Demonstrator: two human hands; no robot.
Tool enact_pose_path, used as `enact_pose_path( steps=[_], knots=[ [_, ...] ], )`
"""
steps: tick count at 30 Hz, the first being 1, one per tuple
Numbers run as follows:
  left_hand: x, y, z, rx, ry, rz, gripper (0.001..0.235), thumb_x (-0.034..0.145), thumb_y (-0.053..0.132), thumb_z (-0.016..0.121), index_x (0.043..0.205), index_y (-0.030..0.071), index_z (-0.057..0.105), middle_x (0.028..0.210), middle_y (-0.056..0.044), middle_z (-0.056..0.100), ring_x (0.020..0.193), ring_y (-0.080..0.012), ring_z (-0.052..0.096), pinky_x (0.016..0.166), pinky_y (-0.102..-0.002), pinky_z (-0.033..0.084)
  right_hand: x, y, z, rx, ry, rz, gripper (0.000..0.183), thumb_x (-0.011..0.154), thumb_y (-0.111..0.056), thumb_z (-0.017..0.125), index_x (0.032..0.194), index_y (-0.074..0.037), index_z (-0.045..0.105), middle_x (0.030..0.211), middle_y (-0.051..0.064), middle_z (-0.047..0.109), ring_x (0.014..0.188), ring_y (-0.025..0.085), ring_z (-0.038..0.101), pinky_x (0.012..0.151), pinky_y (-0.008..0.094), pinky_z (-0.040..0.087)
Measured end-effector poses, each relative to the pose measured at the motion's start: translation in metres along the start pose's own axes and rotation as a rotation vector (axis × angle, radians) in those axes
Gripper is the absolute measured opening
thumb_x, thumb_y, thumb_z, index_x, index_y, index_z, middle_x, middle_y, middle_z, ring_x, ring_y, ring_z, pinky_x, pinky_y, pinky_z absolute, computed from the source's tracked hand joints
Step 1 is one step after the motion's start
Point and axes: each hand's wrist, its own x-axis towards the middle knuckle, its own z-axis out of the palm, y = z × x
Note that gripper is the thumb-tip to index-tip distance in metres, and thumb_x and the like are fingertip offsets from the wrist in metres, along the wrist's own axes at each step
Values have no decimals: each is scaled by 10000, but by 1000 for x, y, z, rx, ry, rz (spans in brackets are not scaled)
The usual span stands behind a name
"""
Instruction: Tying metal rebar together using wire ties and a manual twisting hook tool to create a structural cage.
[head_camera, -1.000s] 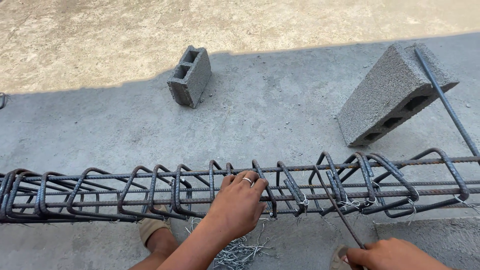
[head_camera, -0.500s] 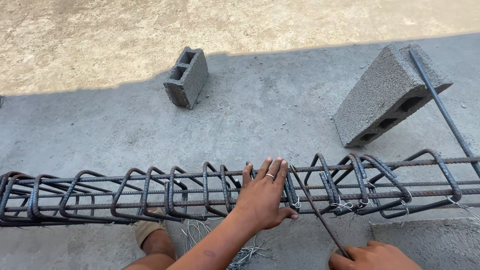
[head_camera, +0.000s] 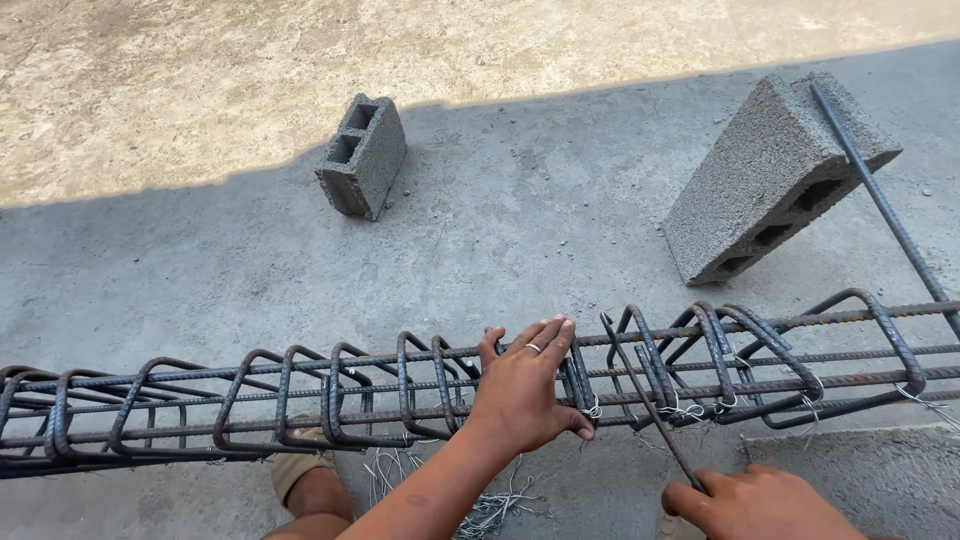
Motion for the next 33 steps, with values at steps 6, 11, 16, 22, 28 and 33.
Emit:
enact_pose_path(
  steps=[6, 11, 16, 22, 28, 33],
  knots=[
    [-1, -4, 2, -18, 52, 26, 1286, 443, 611, 946, 1509, 70, 470, 1570, -71, 492, 1429, -237, 436, 1167, -578, 87, 6, -5, -9, 34, 30, 21, 194, 1025, -528, 553, 1199, -463, 500, 1033, -111, 666, 873, 190, 738, 772, 441, 584],
    [-1, -4, -1, 0, 14, 27, 1297, 441, 672, 897, 1523, 103, 463, 1573, -54, 492, 1378, -232, 479, 1136, -541, 108, 9, -17, -13, -21, -31, 21, 238, 1055, -517, 514, 1270, -460, 432, 1106, -53, 625, 987, 254, 719, 886, 529, 580],
    [-1, -7, -2, -4, 65, 61, 1283, 410, 682, 881, 1498, 113, 509, 1547, -47, 534, 1284, -240, 548, 1041, -527, 210, 20, -9, 21, -27, 32, -63, 209, 1068, -571, 507, 1236, -459, 457, 1065, -48, 625, 944, 245, 710, 883, 490, 570],
    [0, -12, 0, 29, 132, 139, 1225, 416, 729, 854, 1429, 97, 584, 1493, -86, 589, 1212, -285, 607, 996, -508, 272, 16, -4, 31, -1, 89, -42, 167, 1072, -578, 494, 1197, -468, 507, 1056, -90, 673, 916, 159, 736, 906, 426, 586],
    [2, -10, -5, 121, 158, 211, 1153, 461, 762, 835, 1355, 70, 608, 1466, -136, 610, 1103, -286, 666, 949, -484, 291, 16, -21, 13, -22, 19, -54, 204, 1083, -538, 494, 1245, -416, 472, 1074, -32, 624, 941, 223, 710, 935, 487, 540],
    [-2, -7, -7, 35, 37, 116, 1247, 476, 734, 837, 1505, 131, 473, 1547, -106, 524, 1283, -308, 542, 994, -522, 245, 16, -27, -12, -46, 74, -103, 246, 1050, -487, 532, 1250, -403, 415, 1043, -7, 578, 928, 295, 707, 791, 561, 569]
  ],
)
